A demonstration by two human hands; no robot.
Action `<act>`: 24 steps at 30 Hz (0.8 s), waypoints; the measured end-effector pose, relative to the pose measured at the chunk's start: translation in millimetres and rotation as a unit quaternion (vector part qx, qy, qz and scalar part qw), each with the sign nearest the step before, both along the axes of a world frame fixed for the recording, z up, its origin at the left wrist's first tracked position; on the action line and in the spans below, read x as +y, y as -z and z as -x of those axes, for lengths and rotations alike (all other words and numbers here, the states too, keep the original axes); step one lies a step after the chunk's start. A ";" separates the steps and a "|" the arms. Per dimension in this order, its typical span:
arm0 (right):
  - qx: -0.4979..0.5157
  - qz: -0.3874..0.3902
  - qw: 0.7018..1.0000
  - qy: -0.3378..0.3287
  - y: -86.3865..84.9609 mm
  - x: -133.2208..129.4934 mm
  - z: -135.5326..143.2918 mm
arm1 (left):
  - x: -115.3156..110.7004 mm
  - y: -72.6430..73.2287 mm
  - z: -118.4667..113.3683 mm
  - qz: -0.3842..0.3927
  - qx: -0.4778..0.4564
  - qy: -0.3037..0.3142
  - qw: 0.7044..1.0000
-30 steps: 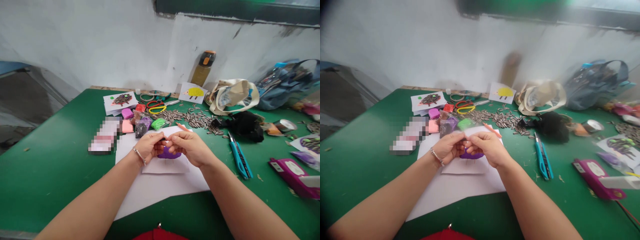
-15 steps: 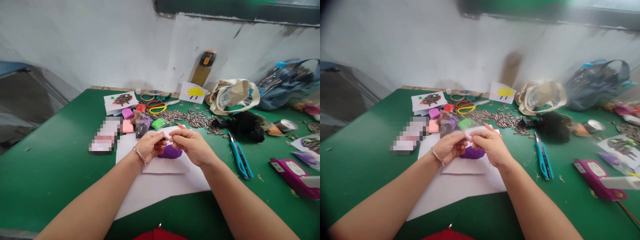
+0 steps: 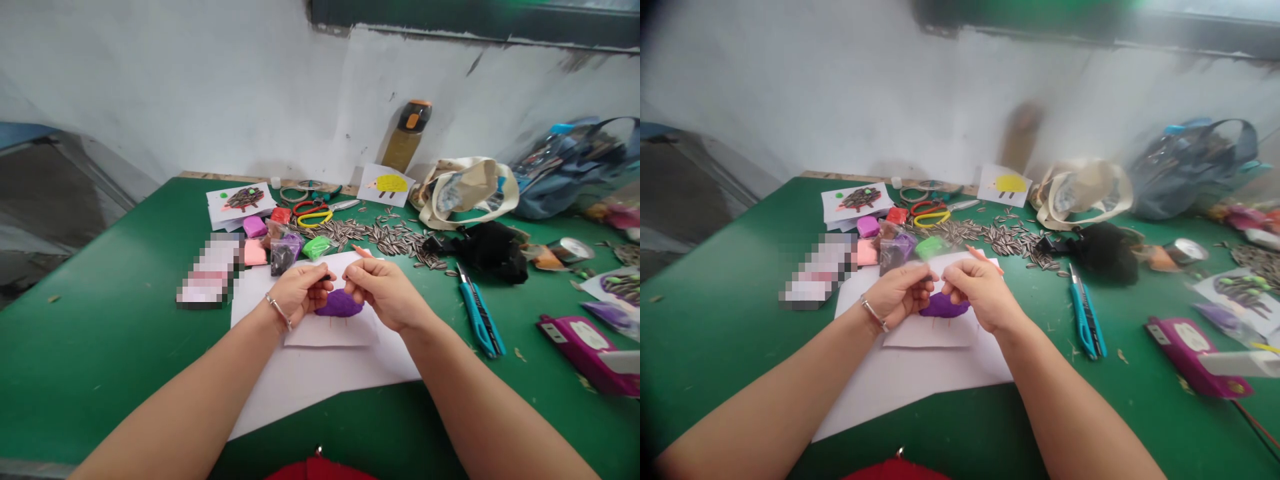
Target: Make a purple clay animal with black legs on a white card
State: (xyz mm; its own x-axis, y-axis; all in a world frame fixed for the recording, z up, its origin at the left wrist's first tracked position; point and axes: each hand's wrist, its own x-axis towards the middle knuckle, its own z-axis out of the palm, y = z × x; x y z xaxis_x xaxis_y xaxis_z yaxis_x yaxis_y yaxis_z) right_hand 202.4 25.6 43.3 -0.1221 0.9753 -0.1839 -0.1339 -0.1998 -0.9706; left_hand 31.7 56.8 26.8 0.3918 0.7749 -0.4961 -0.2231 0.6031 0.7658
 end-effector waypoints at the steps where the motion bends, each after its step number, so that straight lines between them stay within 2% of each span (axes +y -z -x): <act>1: 0.001 0.001 1.000 -0.003 0.1 -0.2 -0.2 | 0.0 0.2 -0.1 0.000 -0.002 0.000 1.000; 8: 0.044 0.020 0.998 -0.029 0.6 -0.9 -0.4 | 0.2 2.1 -1.0 0.000 0.006 -0.001 1.000; 16: 0.017 0.021 0.999 -0.035 -0.4 -0.8 0.0 | 0.7 3.5 0.0 -0.002 -0.002 0.001 1.000; 24: 0.059 0.048 0.995 -0.065 0.9 -0.6 -3.1 | 0.2 3.2 -1.6 -0.004 -0.007 -0.002 1.000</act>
